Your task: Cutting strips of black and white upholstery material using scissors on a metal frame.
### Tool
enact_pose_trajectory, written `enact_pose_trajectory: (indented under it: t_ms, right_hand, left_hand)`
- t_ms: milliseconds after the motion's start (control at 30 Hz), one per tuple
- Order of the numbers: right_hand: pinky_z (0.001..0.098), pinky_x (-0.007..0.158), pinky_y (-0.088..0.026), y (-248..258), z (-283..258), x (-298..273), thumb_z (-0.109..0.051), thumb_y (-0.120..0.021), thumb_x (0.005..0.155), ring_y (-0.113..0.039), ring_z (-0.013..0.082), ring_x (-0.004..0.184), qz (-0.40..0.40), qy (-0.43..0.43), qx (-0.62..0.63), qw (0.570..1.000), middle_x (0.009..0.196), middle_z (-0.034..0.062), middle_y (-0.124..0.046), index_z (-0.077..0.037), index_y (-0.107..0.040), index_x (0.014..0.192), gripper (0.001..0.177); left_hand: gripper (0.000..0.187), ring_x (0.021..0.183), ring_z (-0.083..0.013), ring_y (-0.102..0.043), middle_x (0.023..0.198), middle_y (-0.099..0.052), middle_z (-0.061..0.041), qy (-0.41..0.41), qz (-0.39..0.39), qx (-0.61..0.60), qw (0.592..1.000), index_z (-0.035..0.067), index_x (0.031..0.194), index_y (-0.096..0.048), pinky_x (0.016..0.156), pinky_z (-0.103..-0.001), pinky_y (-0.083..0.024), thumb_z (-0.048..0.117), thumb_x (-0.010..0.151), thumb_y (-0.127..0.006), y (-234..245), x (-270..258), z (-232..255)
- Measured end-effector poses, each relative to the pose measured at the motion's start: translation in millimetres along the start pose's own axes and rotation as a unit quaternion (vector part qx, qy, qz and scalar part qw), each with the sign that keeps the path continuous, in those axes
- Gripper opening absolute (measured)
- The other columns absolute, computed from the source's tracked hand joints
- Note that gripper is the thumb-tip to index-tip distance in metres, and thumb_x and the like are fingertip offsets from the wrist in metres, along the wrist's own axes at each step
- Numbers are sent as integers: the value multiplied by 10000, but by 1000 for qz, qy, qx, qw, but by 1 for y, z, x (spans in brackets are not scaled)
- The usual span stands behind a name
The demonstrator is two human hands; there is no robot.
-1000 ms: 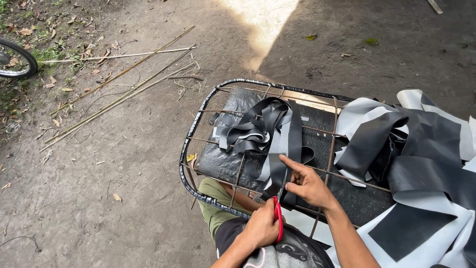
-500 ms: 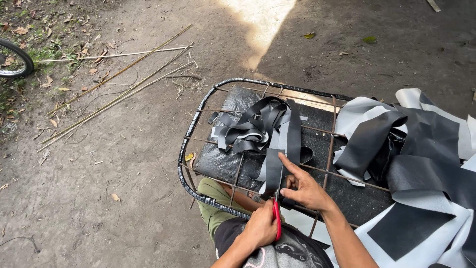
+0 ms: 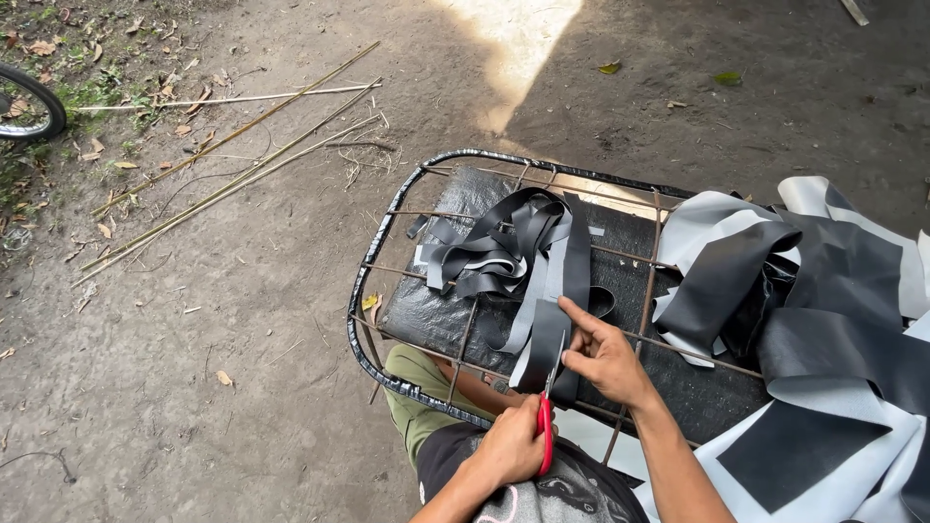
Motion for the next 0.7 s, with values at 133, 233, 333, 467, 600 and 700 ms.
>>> enact_pose_trajectory:
  t_ms: [133, 233, 333, 467, 600, 700]
  right_hand:
    - [245, 699, -509, -9, -12, -6, 11, -697, 837, -517, 72, 648, -38, -24, -24, 999, 708, -26, -529, -183, -385, 1651, 894]
    - [239, 739, -494, -13, -13, -6, 42, -689, 829, -510, 71, 648, -41, -30, -16, 999, 703, -29, -528, -190, -364, 1660, 922]
    - [269, 888, -533, -14, -7, -6, 9, -689, 829, -562, 93, 693, -42, -49, -28, 998, 724, -21, -503, -197, -306, 1681, 956]
    - [305, 785, -503, -21, -9, -6, 103, -626, 772, -432, 230, 1135, -55, -64, 82, 993, 1331, 88, -426, -199, -165, 1689, 1070]
    - [261, 555, -394, -26, -19, -10, 33, -584, 744, -373, 96, 568, -38, -133, 2, 990, 722, 25, -444, -295, -169, 1719, 1110]
    - [273, 598, -320, -32, -32, -13, -12, -552, 749, -296, 120, 621, -35, -159, 1, 987, 712, -11, -277, -299, -244, 1715, 1053]
  left_hand:
    - [259, 904, -530, -636, 983, -682, -268, 18, -3, 12, 1000, 40, 1071, -462, 770, -574, -469, 287, 1006, -504, 2, 4, 0]
    - [211, 962, -584, -621, 1028, -676, -316, 21, -7, 15, 1000, 32, 1102, -448, 819, -602, -474, 230, 1028, -440, 4, 1, 1]
    - [170, 822, -472, -625, 906, -669, -234, -2, 0, 3, 1000, 71, 994, -459, 734, -533, -468, 227, 1057, -431, 2, 0, 0]
    - [194, 871, -515, -622, 936, -672, -259, 3, 8, 13, 1000, 70, 1072, -459, 761, -565, -464, 258, 1027, -479, 0, 6, -6]
    - [251, 885, -551, -621, 955, -661, -293, 7, 0, 13, 1000, 33, 1197, -459, 762, -590, -463, 222, 1033, -449, 3, 3, 1]
    - [126, 730, -443, -617, 812, -652, -194, -26, 11, 3, 1000, 76, 1013, -460, 667, -545, -457, 197, 1046, -467, -1, 3, -5]
Point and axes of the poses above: each hand's wrist, its own x-axis towards the middle knuckle, its own y-axis out of the back of the hand, z = x × y, the point moved 3 cm from there along x, towards the middle knuckle
